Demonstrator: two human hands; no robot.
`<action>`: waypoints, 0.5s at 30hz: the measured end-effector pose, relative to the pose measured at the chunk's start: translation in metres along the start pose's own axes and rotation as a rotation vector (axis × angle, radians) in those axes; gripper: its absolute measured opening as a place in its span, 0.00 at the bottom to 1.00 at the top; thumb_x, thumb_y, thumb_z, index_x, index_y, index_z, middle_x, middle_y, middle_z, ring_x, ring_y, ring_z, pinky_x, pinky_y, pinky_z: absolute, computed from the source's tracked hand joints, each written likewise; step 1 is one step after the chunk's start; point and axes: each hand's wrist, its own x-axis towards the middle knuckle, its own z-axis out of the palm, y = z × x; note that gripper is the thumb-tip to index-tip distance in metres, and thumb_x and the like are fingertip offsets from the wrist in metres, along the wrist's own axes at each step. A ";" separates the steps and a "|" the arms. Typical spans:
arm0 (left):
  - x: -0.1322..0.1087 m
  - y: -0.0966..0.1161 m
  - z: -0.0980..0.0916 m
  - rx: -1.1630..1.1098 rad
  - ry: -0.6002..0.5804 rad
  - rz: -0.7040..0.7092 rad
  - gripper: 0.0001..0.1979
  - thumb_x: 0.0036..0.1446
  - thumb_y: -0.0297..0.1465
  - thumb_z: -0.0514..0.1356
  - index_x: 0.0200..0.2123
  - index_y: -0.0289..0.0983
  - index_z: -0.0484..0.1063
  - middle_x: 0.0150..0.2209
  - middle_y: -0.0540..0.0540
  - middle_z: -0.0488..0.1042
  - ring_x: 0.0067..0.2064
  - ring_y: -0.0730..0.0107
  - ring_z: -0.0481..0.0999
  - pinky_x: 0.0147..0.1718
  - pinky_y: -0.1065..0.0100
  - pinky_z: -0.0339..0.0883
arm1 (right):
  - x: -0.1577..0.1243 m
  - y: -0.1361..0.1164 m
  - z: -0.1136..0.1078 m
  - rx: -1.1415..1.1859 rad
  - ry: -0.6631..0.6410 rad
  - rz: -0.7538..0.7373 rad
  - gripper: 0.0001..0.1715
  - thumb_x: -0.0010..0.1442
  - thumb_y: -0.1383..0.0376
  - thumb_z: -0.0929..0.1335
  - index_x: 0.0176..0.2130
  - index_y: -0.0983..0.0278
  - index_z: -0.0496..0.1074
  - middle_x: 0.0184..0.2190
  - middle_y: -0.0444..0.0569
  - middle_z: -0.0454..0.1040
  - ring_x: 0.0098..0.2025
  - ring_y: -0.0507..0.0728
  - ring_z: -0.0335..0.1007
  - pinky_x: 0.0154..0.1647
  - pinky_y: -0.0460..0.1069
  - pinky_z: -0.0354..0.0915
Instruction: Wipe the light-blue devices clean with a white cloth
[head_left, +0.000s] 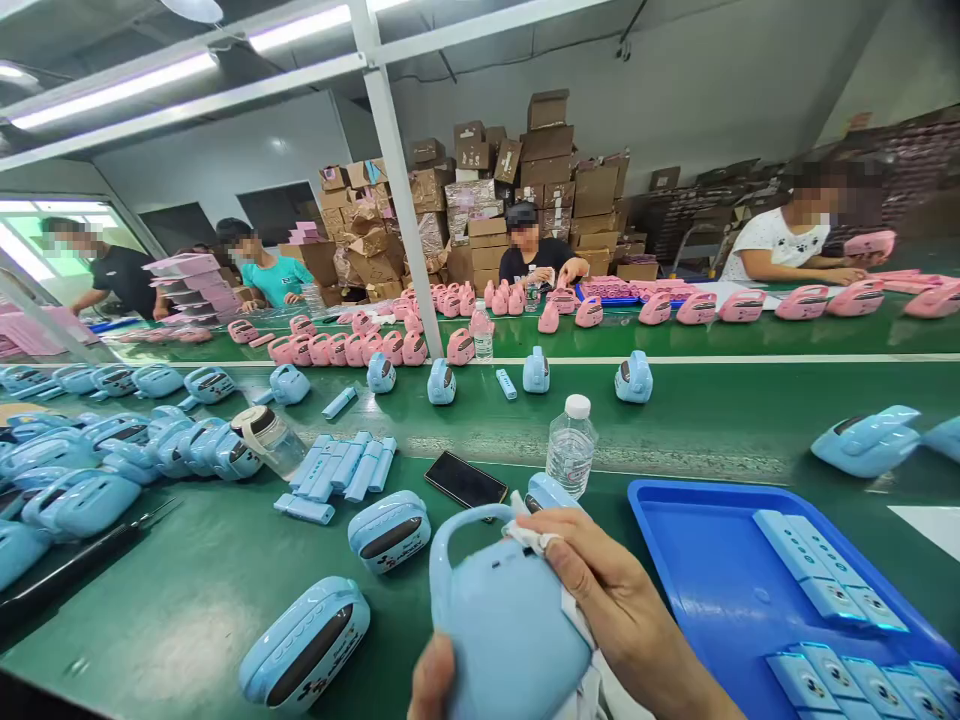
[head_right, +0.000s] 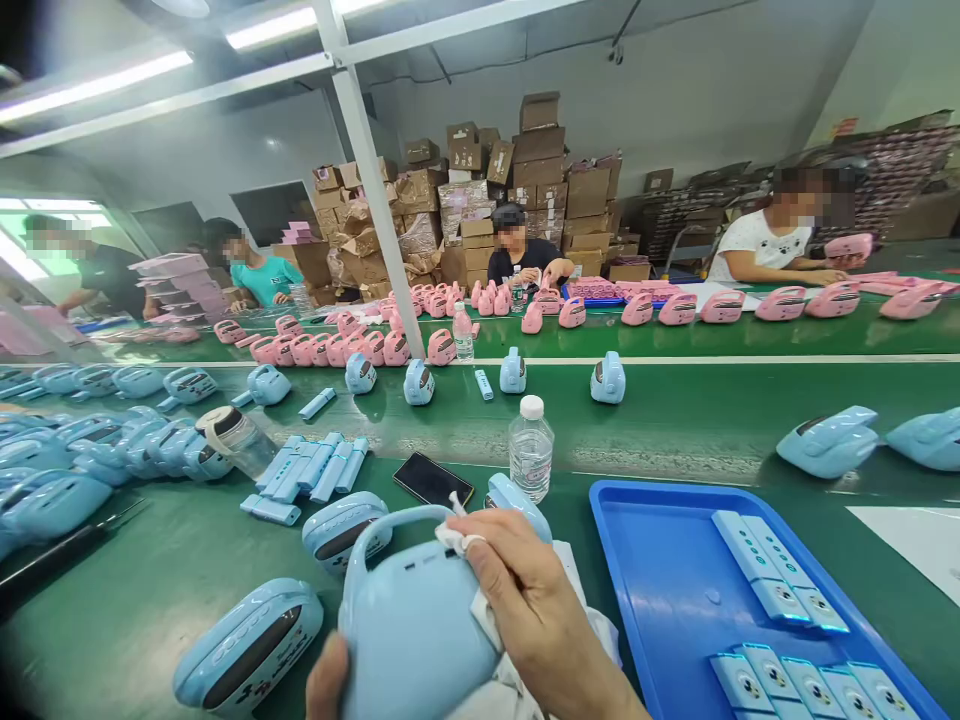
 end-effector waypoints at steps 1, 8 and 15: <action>0.003 0.003 0.002 -0.098 -0.016 -0.038 0.39 0.49 0.66 0.64 0.53 0.46 0.83 0.55 0.43 0.85 0.67 0.37 0.74 0.65 0.47 0.71 | -0.004 0.007 0.004 -0.003 0.037 0.017 0.19 0.79 0.58 0.62 0.59 0.53 0.78 0.58 0.47 0.78 0.63 0.57 0.71 0.66 0.50 0.68; 0.013 0.005 0.017 -0.631 0.092 -0.263 0.32 0.61 0.61 0.59 0.41 0.41 0.88 0.43 0.42 0.89 0.44 0.59 0.88 0.48 0.66 0.81 | -0.048 0.032 0.057 -0.378 0.374 -0.384 0.32 0.71 0.74 0.68 0.68 0.49 0.71 0.60 0.48 0.78 0.59 0.63 0.75 0.60 0.55 0.76; 0.015 0.001 0.008 -0.459 0.090 -0.155 0.39 0.54 0.67 0.59 0.51 0.43 0.84 0.44 0.40 0.88 0.50 0.51 0.86 0.43 0.63 0.83 | -0.054 0.053 0.045 -0.407 0.294 -0.520 0.31 0.69 0.75 0.71 0.65 0.50 0.75 0.51 0.51 0.83 0.53 0.65 0.79 0.51 0.55 0.80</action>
